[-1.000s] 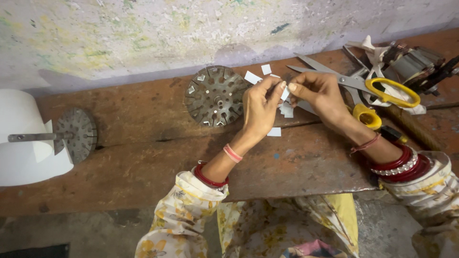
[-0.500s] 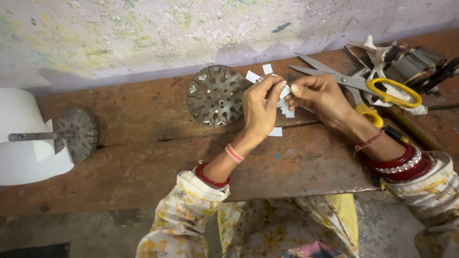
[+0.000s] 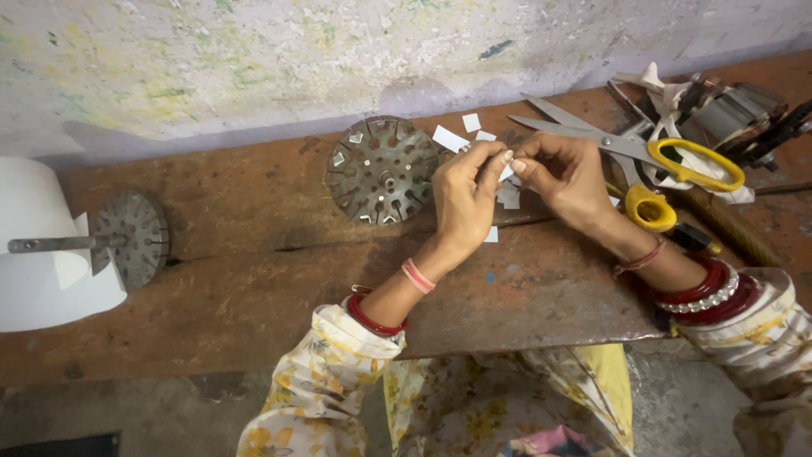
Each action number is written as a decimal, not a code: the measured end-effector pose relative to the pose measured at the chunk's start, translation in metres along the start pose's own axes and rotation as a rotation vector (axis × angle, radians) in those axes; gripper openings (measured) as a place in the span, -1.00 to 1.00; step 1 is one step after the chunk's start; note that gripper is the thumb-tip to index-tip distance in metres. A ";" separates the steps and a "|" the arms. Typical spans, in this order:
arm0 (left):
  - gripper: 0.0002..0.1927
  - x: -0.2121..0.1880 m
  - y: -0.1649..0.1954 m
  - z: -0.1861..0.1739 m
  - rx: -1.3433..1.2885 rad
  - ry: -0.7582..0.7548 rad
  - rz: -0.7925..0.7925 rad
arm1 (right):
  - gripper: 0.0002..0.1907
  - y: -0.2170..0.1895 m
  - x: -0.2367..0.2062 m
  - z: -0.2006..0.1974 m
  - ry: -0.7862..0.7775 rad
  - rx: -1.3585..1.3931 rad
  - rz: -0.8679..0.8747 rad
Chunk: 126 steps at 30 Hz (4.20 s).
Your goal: The person uses yellow-handled scissors to cut a white paper strip into small rectangular pieces. They then fold each piece and place them into the slots of a perforated metal disc on the table.
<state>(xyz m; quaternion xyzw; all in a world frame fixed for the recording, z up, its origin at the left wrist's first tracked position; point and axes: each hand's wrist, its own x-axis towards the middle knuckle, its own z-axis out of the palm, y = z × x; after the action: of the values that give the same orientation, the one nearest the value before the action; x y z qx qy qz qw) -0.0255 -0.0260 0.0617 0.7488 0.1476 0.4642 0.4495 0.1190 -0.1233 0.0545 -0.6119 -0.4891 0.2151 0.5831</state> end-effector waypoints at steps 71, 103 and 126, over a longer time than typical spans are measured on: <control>-0.87 0.008 -0.005 -0.008 -0.009 -0.083 0.053 | -0.87 0.003 0.004 -0.001 -0.038 0.200 0.126; -0.82 0.001 -0.020 0.001 -0.113 -0.018 -0.043 | -0.65 0.008 0.003 0.002 -0.044 0.364 0.179; -0.86 0.007 -0.024 0.000 -0.134 -0.063 -0.118 | -0.90 0.000 0.009 -0.004 0.039 0.095 0.091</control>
<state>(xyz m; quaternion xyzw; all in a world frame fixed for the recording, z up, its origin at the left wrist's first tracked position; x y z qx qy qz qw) -0.0170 -0.0087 0.0458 0.7212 0.1461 0.4220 0.5296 0.1262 -0.1181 0.0580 -0.6093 -0.4386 0.2523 0.6105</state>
